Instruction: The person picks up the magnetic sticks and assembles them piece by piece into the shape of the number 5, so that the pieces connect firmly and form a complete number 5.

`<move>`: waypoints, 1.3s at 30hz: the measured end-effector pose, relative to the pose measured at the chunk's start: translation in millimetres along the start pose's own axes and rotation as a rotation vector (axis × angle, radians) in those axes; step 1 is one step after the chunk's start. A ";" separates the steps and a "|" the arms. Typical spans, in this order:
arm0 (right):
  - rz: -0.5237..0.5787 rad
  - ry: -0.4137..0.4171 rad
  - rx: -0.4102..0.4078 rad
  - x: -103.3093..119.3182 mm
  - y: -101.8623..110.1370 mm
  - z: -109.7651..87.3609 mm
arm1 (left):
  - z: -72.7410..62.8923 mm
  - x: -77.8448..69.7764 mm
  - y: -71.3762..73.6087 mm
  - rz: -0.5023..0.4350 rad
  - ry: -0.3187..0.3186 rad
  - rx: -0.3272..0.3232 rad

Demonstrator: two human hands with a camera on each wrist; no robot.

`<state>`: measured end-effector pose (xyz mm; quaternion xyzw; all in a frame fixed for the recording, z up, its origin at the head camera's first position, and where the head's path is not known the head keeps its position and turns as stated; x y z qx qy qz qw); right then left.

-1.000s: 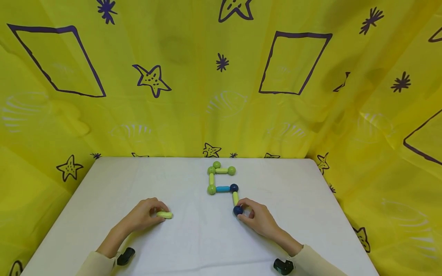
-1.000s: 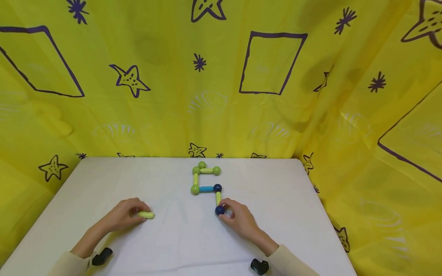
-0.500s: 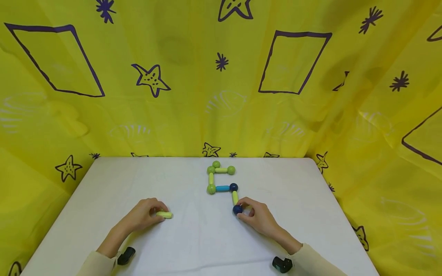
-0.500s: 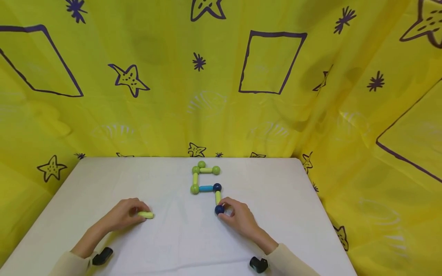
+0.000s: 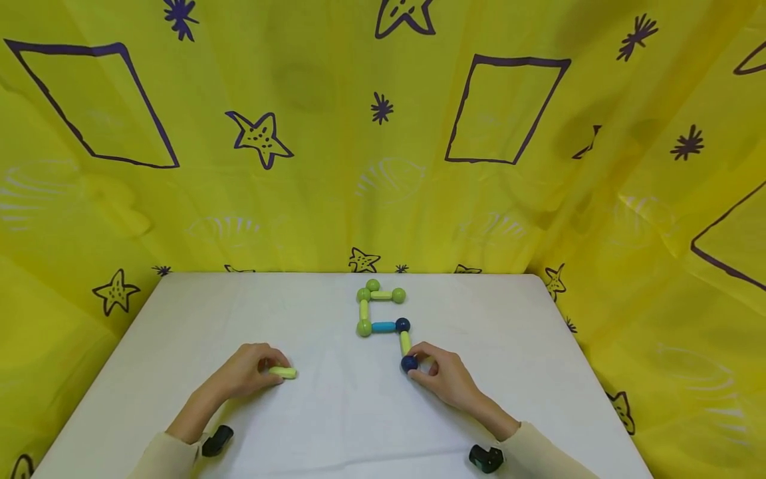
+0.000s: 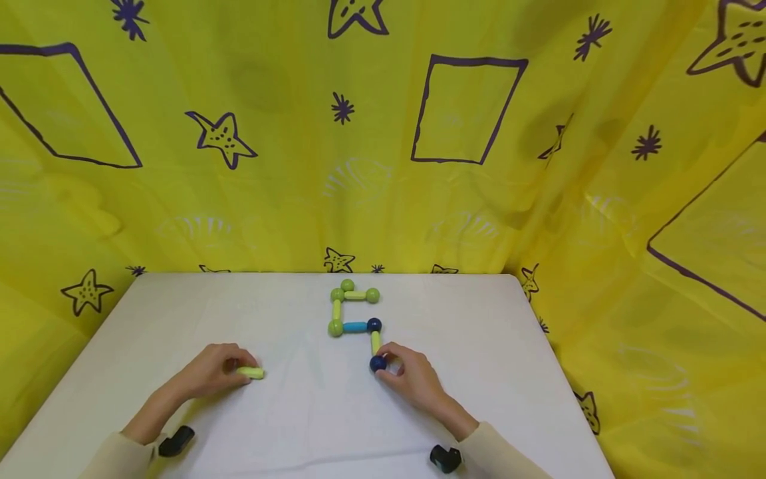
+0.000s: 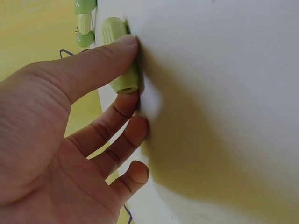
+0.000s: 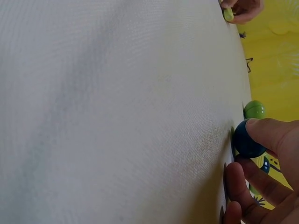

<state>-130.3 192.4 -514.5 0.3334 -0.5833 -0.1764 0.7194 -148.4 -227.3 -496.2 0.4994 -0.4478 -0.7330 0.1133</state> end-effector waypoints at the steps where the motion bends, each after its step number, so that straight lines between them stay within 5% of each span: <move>1: -0.001 -0.004 0.002 0.1 0.1 0.0 | 0.6 -0.3 0.0 -0.005 -0.003 0.002; 11: -0.005 -0.017 0.013 0.0 0.2 0.4 | 11.9 -11.4 -10.7 -0.024 -0.045 -0.022; 21: 0.002 -0.019 -0.006 1.1 0.5 0.7 | 41.9 -32.4 -29.3 -0.023 -0.130 -0.038; 39: 0.002 -0.021 -0.002 1.0 -0.5 1.4 | 94.5 -66.9 -79.5 -0.090 -0.154 0.054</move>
Point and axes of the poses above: each hand's wrist, its own z-axis towards the middle knuckle, its own y-axis out of the back of the hand, x = y × z, the point moved 1 cm from there along z, towards the middle knuckle, and after that the axes turned 3 degrees about -y, right-handed, at the moved point
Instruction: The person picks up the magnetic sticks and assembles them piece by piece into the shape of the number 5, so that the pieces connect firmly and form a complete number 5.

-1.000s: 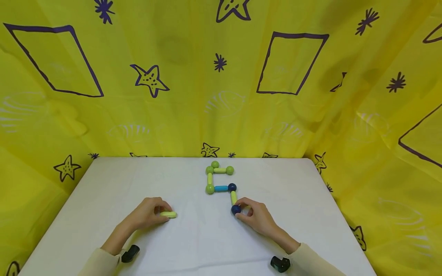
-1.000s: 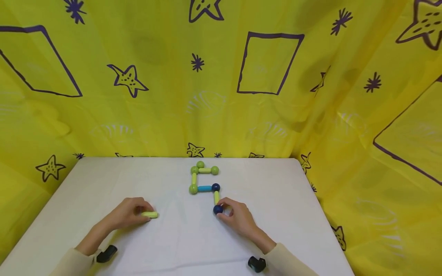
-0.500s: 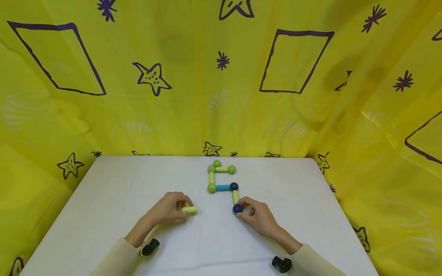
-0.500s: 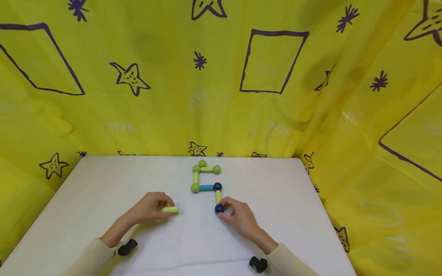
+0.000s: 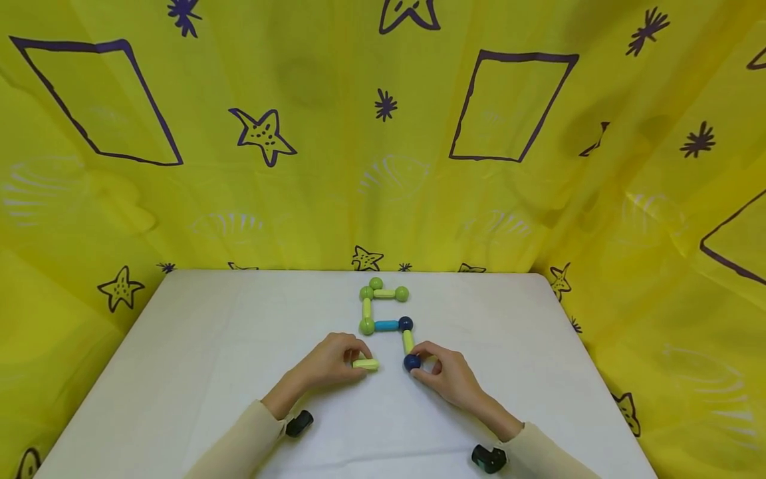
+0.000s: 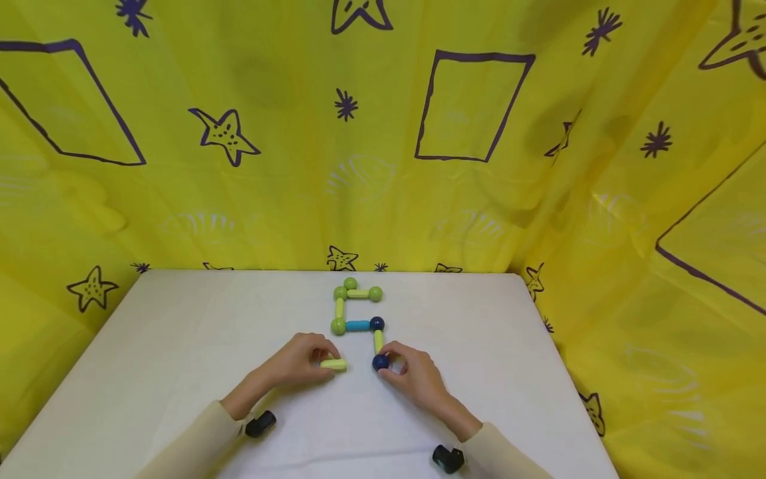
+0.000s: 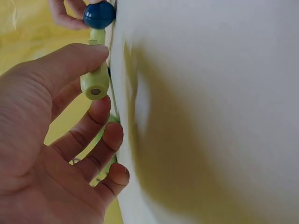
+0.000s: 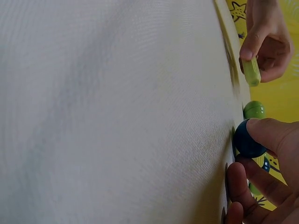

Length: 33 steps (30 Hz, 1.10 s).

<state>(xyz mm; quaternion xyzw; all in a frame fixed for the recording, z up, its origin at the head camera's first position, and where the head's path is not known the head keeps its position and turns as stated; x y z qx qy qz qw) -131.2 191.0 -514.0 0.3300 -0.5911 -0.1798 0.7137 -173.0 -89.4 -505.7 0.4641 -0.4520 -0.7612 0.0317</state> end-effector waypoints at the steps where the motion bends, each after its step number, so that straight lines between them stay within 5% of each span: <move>1: -0.002 -0.001 0.002 -0.1 -0.3 0.1 | 2.6 -0.9 -1.9 -0.002 0.000 0.005; 18: 0.004 0.060 -0.026 -2.3 -2.3 -1.0 | 30.6 -11.8 -29.1 0.012 0.011 0.010; 33: -0.001 0.054 -0.040 -1.5 -1.8 -2.3 | 35.1 -14.8 -31.3 0.008 0.014 0.014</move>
Point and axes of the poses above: each hand's wrist, its own z-axis towards the middle knuckle, its own y-axis out of the back of the hand, x = y × z, the point moved 1 cm from there along z, towards the middle knuckle, and after that the axes turned 3 degrees about -y, right-handed, at the moved point
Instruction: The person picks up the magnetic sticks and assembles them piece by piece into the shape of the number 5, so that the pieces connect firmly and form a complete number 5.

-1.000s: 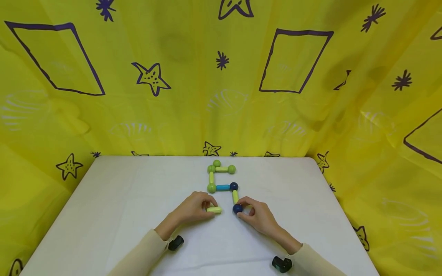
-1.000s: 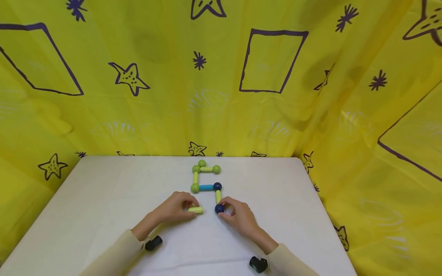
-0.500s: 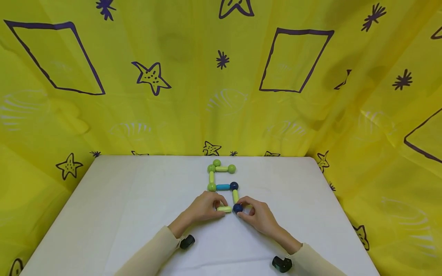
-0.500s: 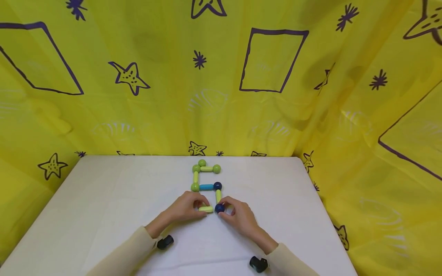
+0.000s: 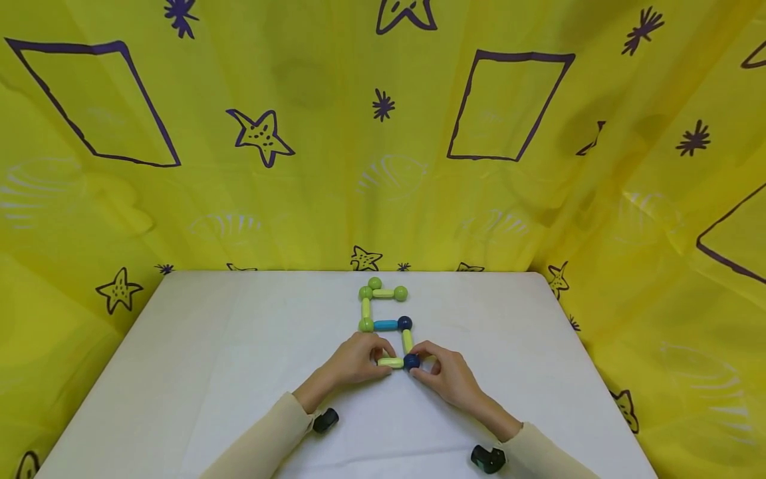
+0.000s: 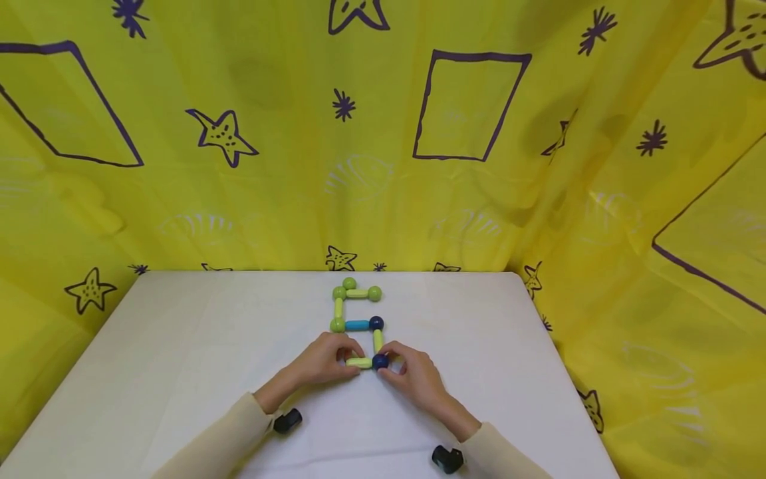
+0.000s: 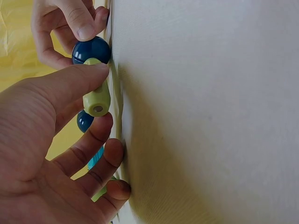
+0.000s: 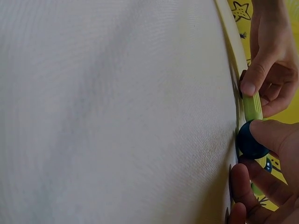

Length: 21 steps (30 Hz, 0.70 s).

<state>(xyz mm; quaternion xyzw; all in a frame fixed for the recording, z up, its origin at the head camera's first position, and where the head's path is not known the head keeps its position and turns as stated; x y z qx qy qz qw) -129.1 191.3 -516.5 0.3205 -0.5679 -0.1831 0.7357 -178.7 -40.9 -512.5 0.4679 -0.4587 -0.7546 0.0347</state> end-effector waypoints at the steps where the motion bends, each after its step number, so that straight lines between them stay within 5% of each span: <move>1: -0.003 -0.007 0.008 -0.3 0.3 0.4 | 0.4 0.1 0.1 0.002 -0.002 0.000; 12: 0.001 -0.016 0.024 -0.7 0.9 0.0 | -2.4 -0.3 14.9 0.039 0.004 0.001; 21: -0.019 -0.011 0.033 -2.5 0.6 -1.1 | 2.1 0.8 41.7 0.069 -0.038 -0.079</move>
Point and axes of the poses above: each hand's wrist, its own z-axis towards the middle knuckle, its own y-axis out of the back of the hand, x = y × z, the point moved 1 cm from there along z, towards the middle knuckle, and after that the axes turned 3 degrees about -y, right-handed, at the moved point
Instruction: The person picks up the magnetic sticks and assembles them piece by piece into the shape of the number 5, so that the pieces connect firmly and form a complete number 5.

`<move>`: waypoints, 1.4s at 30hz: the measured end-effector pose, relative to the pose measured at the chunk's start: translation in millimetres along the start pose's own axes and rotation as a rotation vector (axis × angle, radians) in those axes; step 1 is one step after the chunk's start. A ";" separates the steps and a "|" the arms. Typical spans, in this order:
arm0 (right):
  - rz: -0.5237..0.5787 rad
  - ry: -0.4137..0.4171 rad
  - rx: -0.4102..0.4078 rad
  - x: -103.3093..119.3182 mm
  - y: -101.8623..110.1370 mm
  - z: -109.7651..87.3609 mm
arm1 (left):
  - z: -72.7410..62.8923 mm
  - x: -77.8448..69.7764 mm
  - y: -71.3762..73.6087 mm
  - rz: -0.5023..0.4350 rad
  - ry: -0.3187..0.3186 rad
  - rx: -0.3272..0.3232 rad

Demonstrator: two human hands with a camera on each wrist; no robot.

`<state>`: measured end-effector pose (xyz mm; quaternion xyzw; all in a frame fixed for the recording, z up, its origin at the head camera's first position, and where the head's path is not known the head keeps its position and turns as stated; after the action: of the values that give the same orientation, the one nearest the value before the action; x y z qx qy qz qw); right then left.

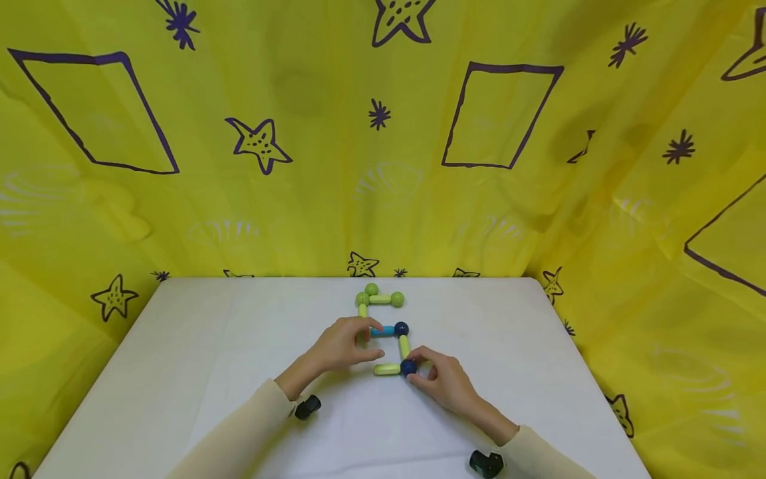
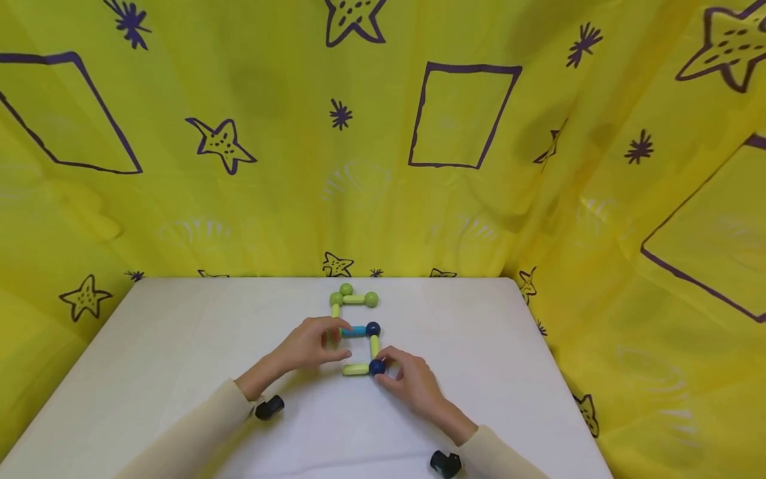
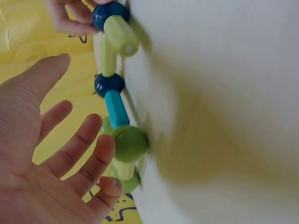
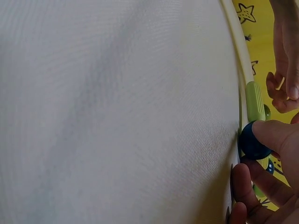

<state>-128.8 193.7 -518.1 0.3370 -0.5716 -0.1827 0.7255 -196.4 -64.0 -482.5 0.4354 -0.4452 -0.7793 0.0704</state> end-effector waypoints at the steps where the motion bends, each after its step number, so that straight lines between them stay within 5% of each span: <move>1: -0.001 -0.001 0.001 0.0 -0.3 -0.3 | 1.1 0.9 1.9 0.006 0.004 -0.009; 9: -0.007 -0.031 0.006 -0.6 -1.8 -2.2 | 15.5 17.5 10.8 0.081 0.120 -0.126; 18: -0.004 -0.047 0.005 1.2 -3.1 -4.5 | 45.9 42.8 18.4 0.031 0.229 -0.234; 29: 0.004 -0.043 0.007 2.2 -4.1 -4.9 | 72.1 60.7 11.0 -0.036 0.435 -0.216; 42: -0.010 -0.054 0.000 0.9 -2.1 -2.8 | 94.3 55.9 10.7 0.007 0.531 -0.183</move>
<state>-125.7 192.4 -519.3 0.3347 -0.5894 -0.1951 0.7089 -303.5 -38.5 -487.7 0.6146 -0.3403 -0.6747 0.2263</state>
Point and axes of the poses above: each hand's wrist, its own z-axis towards the middle knuckle, its own y-axis out of the back of the hand, x = y × z, the point moved 1 cm from there along z, towards the middle knuckle, and after that the axes turned 3 degrees about -y, right-handed, at the moved point
